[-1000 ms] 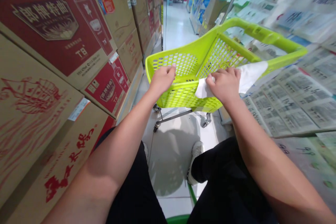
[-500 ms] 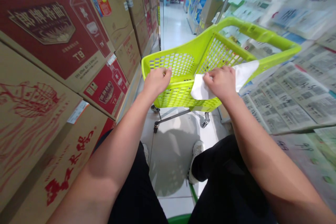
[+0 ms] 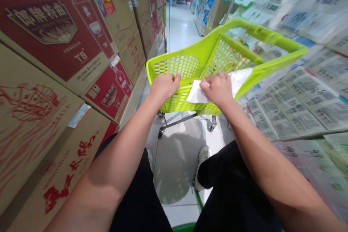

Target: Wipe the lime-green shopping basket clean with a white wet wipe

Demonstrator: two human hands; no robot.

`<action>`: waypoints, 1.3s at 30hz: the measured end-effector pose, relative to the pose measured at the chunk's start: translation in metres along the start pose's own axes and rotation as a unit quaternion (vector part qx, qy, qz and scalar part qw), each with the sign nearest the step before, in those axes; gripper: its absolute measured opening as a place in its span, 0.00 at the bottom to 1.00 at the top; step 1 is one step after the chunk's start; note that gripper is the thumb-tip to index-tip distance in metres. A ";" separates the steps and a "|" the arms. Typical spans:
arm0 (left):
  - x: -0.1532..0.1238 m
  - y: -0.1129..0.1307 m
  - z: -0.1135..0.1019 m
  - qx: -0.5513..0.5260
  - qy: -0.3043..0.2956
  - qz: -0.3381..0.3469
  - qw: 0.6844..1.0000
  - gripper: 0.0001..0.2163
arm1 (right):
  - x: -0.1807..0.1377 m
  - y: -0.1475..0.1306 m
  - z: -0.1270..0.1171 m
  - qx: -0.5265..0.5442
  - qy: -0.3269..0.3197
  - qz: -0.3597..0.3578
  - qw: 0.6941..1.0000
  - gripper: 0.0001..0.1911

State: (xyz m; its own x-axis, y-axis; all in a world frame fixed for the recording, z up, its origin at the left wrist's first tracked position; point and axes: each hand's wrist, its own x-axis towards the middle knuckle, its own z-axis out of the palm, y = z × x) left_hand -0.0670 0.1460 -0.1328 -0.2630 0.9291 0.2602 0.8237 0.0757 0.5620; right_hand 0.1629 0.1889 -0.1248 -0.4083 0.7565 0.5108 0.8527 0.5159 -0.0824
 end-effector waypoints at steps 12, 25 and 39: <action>-0.003 0.018 -0.006 -0.041 -0.086 0.023 0.995 0.33 | -0.012 0.000 -0.003 -0.016 0.021 -0.037 0.999 0.20; -0.006 0.019 -0.014 0.059 -0.102 -0.015 0.993 0.36 | -0.009 0.040 -0.005 -0.018 0.054 -0.052 0.997 0.32; -0.003 0.011 -0.013 0.047 -0.087 0.012 0.995 0.36 | -0.008 0.055 0.004 0.026 0.009 -0.196 0.980 0.29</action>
State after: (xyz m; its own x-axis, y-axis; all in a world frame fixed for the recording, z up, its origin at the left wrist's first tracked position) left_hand -0.0639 0.1391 -0.1174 -0.1583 0.9789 0.1294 0.8741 0.0780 0.4795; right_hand 0.2116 0.2132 -0.1372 -0.6956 0.4889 0.5264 0.6132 0.7858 0.0805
